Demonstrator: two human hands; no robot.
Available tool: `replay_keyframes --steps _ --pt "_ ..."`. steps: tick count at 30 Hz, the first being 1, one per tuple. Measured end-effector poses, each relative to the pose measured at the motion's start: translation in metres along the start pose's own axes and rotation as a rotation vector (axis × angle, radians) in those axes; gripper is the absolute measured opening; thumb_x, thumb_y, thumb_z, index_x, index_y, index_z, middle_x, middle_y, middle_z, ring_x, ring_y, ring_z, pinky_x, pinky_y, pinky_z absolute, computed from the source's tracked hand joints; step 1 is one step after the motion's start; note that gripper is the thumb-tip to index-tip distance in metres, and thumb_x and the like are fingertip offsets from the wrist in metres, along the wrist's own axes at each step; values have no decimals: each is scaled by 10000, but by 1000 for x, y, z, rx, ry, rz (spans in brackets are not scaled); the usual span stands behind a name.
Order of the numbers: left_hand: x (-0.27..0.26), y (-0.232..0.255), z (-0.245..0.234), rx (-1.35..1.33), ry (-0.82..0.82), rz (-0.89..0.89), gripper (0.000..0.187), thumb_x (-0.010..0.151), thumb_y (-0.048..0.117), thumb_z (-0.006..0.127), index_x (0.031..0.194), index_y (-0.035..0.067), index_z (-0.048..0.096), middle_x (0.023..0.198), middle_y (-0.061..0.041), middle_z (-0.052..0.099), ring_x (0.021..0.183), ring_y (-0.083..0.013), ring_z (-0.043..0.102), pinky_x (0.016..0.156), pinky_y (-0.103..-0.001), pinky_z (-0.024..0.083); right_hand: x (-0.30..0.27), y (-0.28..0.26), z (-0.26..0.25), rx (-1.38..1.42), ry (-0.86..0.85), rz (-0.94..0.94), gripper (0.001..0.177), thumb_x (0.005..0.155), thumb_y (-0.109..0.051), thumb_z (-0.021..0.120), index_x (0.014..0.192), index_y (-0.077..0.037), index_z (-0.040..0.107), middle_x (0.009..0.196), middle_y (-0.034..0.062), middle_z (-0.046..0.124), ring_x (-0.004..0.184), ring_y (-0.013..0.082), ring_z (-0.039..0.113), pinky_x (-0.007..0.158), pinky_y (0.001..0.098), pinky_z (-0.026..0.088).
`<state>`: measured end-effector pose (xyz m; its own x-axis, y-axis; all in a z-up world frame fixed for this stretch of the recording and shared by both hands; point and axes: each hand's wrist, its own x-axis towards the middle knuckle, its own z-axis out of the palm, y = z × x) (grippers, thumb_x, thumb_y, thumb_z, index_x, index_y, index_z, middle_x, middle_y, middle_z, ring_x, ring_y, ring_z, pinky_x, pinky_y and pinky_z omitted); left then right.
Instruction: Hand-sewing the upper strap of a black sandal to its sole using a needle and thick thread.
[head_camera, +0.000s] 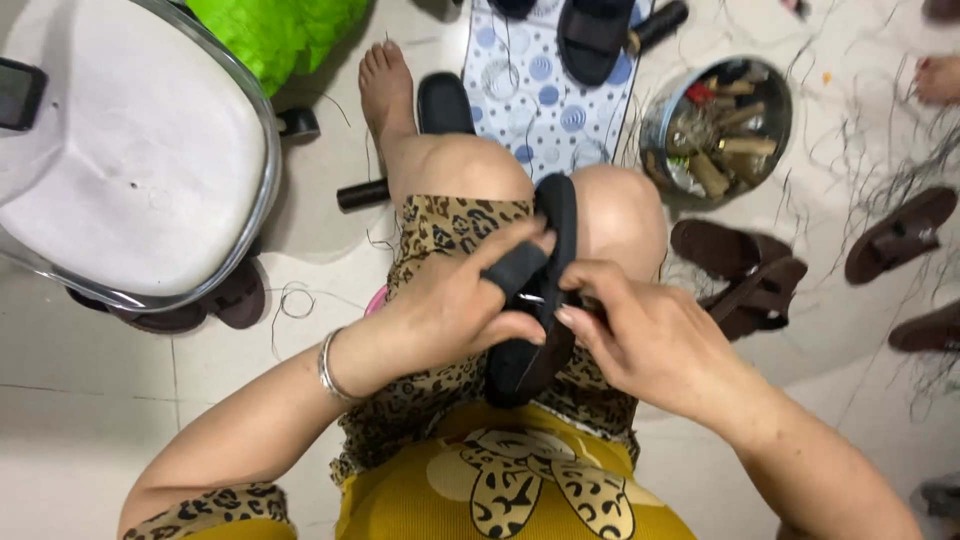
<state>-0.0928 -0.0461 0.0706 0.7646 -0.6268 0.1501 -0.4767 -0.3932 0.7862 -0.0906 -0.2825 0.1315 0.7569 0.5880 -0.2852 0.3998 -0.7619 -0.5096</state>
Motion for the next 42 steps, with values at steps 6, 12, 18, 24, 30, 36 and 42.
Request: replay_keyframes --steps 6,12,18,24,30,36,42 --pt "-13 10 -27 -1171 -107 -287 154 866 39 739 1013 0 717 807 -15 681 643 -71 572 622 -199 455 -21 12 9 13 191 6 503 861 -179 762 1296 -32 557 847 62 770 496 160 657 437 312 495" --pt "5 20 0 -301 -137 -386 213 930 19 570 1126 -34 634 885 -120 670 461 -148 578 391 -225 539 -23 10 6 -152 337 -146 385 840 -113 815 1157 47 665 947 96 785 526 138 658 470 291 521" --pt "0 13 3 -115 -5 -81 169 922 -13 580 794 -99 649 862 -258 663 361 -174 508 278 -253 459 -70 55 -63 -189 -290 392 401 855 -388 628 1249 -360 693 1086 -21 805 474 153 831 445 295 724" --pt "10 56 6 131 222 308 90 723 76 686 761 84 605 794 -85 549 735 -258 505 687 -431 442 -80 88 11 1063 43 119 405 922 -82 618 1313 16 655 615 -35 569 467 54 417 372 193 326" --pt "9 51 30 315 58 370 163 771 115 703 639 106 609 665 -120 610 565 -226 501 619 -375 405 -71 68 26 1571 151 -74 100 949 -8 615 866 -1 671 1044 168 698 627 128 574 502 263 527" --pt "1 69 -8 -253 -156 180 291 907 100 716 647 28 607 664 -83 636 569 -247 589 639 -363 499 -54 30 30 524 282 136 263 748 -168 823 1005 -128 792 1127 20 687 994 166 708 907 322 586" --pt "3 75 -24 -659 -122 143 198 878 41 741 775 26 573 706 -67 608 590 -252 580 604 -343 482 -67 53 28 1700 77 -256 113 980 -83 617 884 -25 630 872 150 685 527 106 530 421 233 457"
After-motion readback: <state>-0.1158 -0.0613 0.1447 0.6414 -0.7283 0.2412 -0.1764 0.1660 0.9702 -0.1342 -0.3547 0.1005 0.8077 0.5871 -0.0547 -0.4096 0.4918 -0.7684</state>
